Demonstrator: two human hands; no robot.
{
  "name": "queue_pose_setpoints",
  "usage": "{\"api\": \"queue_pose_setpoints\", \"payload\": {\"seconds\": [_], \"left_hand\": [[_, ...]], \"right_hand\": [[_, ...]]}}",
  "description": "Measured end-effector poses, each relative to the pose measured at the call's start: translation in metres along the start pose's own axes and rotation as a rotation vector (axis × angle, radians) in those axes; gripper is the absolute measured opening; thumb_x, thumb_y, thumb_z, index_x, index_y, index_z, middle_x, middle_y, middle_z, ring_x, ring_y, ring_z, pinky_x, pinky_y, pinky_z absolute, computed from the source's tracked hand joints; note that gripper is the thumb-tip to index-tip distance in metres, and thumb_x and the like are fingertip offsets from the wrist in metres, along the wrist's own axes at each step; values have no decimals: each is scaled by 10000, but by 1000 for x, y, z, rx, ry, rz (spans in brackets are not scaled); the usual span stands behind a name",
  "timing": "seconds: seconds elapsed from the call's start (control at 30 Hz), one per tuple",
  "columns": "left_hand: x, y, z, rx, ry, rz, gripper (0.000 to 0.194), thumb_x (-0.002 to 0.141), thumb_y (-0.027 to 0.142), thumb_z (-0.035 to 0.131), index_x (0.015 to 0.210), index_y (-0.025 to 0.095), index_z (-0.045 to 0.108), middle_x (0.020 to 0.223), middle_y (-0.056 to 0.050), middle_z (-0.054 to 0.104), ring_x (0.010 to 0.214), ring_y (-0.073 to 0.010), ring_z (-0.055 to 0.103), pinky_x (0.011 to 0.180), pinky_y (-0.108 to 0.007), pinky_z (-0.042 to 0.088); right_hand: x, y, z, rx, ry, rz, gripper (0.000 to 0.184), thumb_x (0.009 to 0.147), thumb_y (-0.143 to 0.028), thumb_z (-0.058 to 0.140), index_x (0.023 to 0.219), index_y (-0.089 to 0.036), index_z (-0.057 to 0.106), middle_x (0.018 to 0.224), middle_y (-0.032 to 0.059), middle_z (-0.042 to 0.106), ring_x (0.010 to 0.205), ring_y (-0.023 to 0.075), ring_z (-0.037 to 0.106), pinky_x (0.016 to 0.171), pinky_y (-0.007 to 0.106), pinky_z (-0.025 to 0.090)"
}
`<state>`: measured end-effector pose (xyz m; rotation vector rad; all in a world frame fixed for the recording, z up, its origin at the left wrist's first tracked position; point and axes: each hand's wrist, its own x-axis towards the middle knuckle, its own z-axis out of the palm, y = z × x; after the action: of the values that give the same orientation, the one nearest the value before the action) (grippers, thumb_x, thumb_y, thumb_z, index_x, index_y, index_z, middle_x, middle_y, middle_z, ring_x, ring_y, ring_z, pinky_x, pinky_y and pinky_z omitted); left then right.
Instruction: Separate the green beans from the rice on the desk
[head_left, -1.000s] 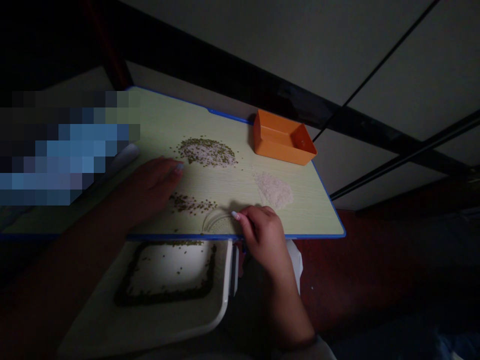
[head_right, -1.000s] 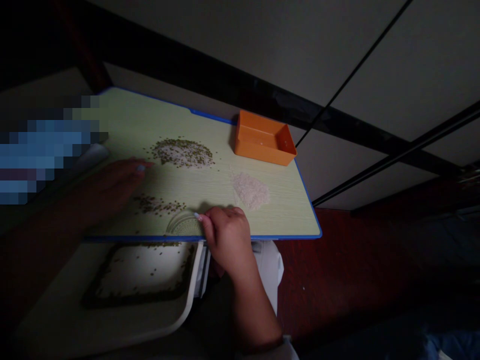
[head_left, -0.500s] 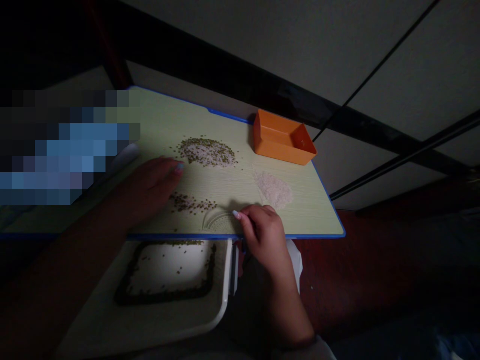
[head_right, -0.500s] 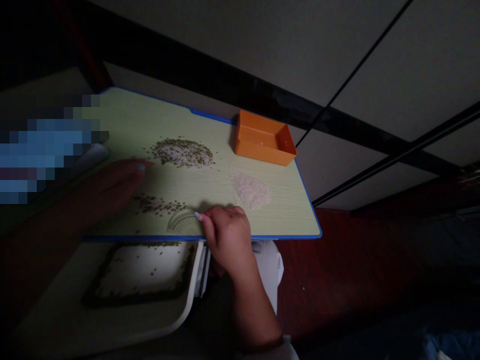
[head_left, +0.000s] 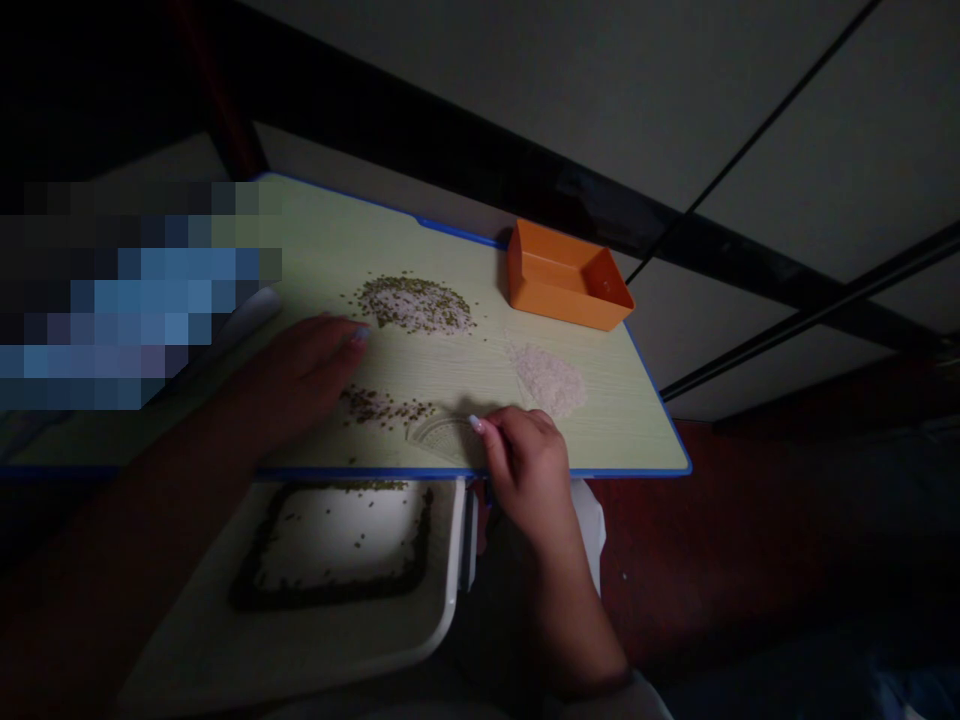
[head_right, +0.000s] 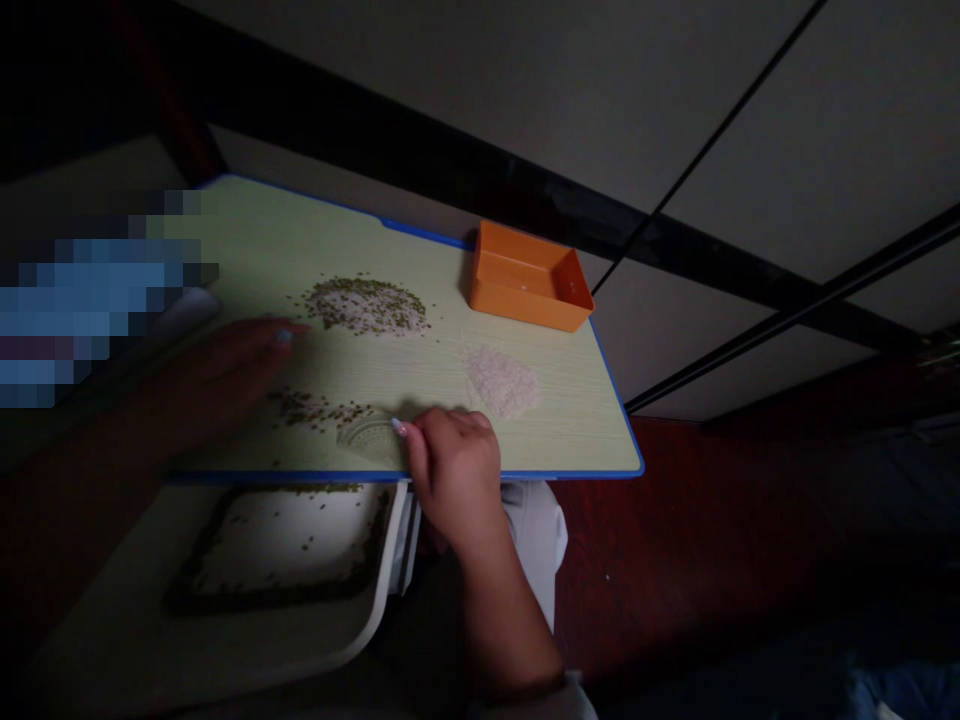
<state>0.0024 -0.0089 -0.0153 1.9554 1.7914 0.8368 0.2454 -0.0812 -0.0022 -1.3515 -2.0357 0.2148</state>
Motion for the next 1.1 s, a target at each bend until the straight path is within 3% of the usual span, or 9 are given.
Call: {"api": "queue_pose_setpoints", "payload": {"seconds": [0.27,0.63,1.0,1.1], "left_hand": [[-1,-1,0,-12,2,21,575,876,559,256,1163,165,560,1269,-96,570,1226,-242,487,1115,-454,331],[-3,4,-2,-27,21,5,543,864,572,264,1094,194,578,1203,-76,592,1189,-246,513,1097,-462,357],[-4,2,0,-33,37,-19,577,851,589,278,1157,187,557,1297,-82,558,1245,-237,480,1122,-428,326],[-4,4,0,-31,27,0,533,857,564,281,1104,194,574,1235,-74,586,1204,-233,504,1106,-437,347]], "right_hand": [[1,-5,2,15,-112,-125,289,965,-319,446,770,-186,614,697,23,639,687,152,562,724,292,386],[1,-2,6,-98,54,-26,280,963,-302,449,765,-181,606,692,42,637,669,163,544,680,295,363],[1,-13,6,-73,-24,-201,280,964,-296,455,747,-188,596,707,30,613,737,162,522,732,316,346],[1,-12,5,-110,-25,-239,280,958,-304,468,738,-193,602,723,34,601,763,172,502,729,325,344]]}}
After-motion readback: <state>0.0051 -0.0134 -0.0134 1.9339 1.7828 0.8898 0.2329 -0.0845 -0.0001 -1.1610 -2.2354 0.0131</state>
